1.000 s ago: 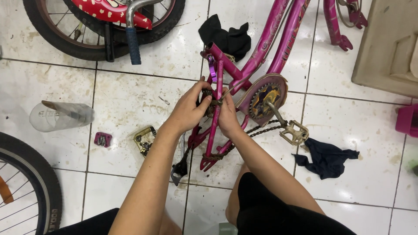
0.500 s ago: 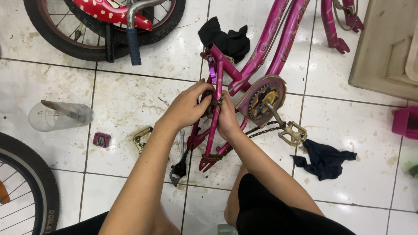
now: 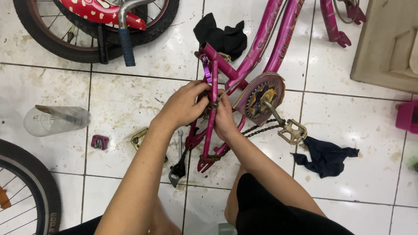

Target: Sorting through a container of small bicycle hardware and manipulating the chain and frame of a pink bicycle.

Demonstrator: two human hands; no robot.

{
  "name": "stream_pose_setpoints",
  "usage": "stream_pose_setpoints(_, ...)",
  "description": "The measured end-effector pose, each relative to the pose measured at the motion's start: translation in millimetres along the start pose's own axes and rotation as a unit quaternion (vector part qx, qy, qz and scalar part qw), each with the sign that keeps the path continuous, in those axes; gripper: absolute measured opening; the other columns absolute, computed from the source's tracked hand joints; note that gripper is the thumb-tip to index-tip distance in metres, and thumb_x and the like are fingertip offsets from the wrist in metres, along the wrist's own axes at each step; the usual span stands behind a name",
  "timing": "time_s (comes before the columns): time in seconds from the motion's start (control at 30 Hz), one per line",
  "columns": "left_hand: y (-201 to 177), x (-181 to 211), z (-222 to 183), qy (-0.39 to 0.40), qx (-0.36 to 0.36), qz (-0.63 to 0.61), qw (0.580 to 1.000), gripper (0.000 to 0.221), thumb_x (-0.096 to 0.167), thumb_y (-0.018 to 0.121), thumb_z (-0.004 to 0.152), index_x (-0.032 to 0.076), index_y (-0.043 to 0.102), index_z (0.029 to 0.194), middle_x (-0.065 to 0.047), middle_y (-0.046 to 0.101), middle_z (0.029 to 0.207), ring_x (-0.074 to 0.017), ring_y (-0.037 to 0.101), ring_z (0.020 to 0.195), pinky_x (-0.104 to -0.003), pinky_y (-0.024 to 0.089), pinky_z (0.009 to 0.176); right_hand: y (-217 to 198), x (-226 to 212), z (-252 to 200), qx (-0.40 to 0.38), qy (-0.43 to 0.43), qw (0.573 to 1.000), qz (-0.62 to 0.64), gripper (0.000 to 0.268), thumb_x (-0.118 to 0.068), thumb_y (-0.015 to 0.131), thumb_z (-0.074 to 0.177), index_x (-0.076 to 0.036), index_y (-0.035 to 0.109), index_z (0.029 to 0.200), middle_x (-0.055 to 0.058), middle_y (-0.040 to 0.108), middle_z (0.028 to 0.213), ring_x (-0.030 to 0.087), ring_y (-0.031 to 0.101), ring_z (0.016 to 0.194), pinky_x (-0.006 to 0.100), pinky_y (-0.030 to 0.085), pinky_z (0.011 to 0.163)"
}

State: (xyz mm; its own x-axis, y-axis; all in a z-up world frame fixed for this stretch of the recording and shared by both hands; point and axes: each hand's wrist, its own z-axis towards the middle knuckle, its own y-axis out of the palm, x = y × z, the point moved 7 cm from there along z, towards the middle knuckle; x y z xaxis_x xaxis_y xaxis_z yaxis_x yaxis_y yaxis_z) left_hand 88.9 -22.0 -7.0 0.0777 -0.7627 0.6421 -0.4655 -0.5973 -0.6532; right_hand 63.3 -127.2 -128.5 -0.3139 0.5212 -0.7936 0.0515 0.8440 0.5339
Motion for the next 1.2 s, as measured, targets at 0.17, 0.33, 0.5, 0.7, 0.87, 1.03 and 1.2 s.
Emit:
stream_pose_setpoints(0.17, 7, -11, -2, 0.009, 0.031, -0.059, 0.998, 0.046, 0.027, 0.055, 0.094, 0.014, 0.057, 0.138, -0.024, 0.055, 0.143, -0.0444, 0.051, 0.135, -0.057, 0.042, 0.11, -3, 5, 5, 0.001, 0.003, 1.0, -0.007, 0.015, -0.031, 0.051, 0.108, -0.019, 0.053, 0.098, -0.006, 0.05, 0.073, 0.008, 0.052, 0.066, 0.023, 0.046, 0.062)
stream_pose_setpoints(0.33, 14, -22, -8, 0.008, 0.107, -0.181, 0.978, 0.057, 0.02, 0.067, 0.09, 0.004, 0.045, 0.14, -0.032, 0.051, 0.143, -0.0502, 0.044, 0.138, -0.06, 0.042, 0.11, -4, 3, 7, 0.0, 0.002, 1.0, -0.005, 0.018, -0.031, 0.05, 0.108, -0.019, 0.052, 0.095, -0.007, 0.051, 0.072, 0.007, 0.052, 0.065, 0.023, 0.045, 0.062)
stream_pose_setpoints(0.5, 16, -25, -21, 0.003, 0.209, -0.244, 0.947, 0.055, 0.025, 0.075, 0.093, 0.0, 0.058, 0.139, -0.027, 0.053, 0.146, -0.0453, 0.047, 0.138, -0.059, 0.044, 0.11, -12, 17, 6, -0.003, 0.007, 1.0, -0.006, 0.022, -0.036, 0.05, 0.109, -0.017, 0.056, 0.1, -0.004, 0.054, 0.073, 0.009, 0.054, 0.068, 0.025, 0.048, 0.064)
stream_pose_setpoints(0.7, 21, -28, -19, 0.007, 0.222, -0.237, 0.946, 0.053, 0.028, 0.072, 0.097, 0.001, 0.058, 0.141, -0.027, 0.053, 0.147, -0.045, 0.049, 0.136, -0.059, 0.045, 0.107, -1, -4, -3, 0.015, -0.005, 1.0, -0.024, 0.021, -0.028, 0.048, 0.109, -0.015, 0.052, 0.125, -0.003, 0.053, 0.085, 0.009, 0.053, 0.078, 0.027, 0.049, 0.074)
stream_pose_setpoints(0.87, 25, -35, -16, 0.012, 0.226, -0.228, 0.947, 0.054, 0.03, 0.072, 0.097, 0.004, 0.057, 0.142, -0.025, 0.054, 0.147, -0.0419, 0.05, 0.136, -0.055, 0.048, 0.106, -5, 5, -2, 0.022, -0.016, 1.0, -0.01, 0.017, -0.029, 0.051, 0.109, -0.017, 0.056, 0.12, -0.003, 0.057, 0.092, 0.009, 0.057, 0.088, 0.027, 0.05, 0.083)
stream_pose_setpoints(1.03, 24, -34, -17, 0.023, 0.233, -0.231, 0.944, 0.054, 0.028, 0.072, 0.098, 0.002, 0.057, 0.142, -0.026, 0.053, 0.148, -0.043, 0.049, 0.137, -0.054, 0.047, 0.108, -5, 8, -3, 0.022, 0.024, 0.998, 0.045, 0.014, -0.027, 0.054, 0.108, -0.017, 0.058, 0.116, -0.003, 0.062, 0.096, 0.009, 0.059, 0.09, 0.028, 0.051, 0.086)
stream_pose_setpoints(1.2, 25, -35, -18, 0.027, 0.228, -0.224, 0.947, 0.056, 0.032, 0.072, 0.098, 0.002, 0.057, 0.142, -0.025, 0.054, 0.147, -0.0418, 0.048, 0.138, -0.051, 0.044, 0.111, -3, 7, -9, 0.055, 0.101, 0.989, 0.092, 0.016, -0.027, 0.062, 0.104, -0.015, 0.059, 0.115, -0.001, 0.065, 0.096, 0.012, 0.06, 0.089, 0.03, 0.052, 0.085)
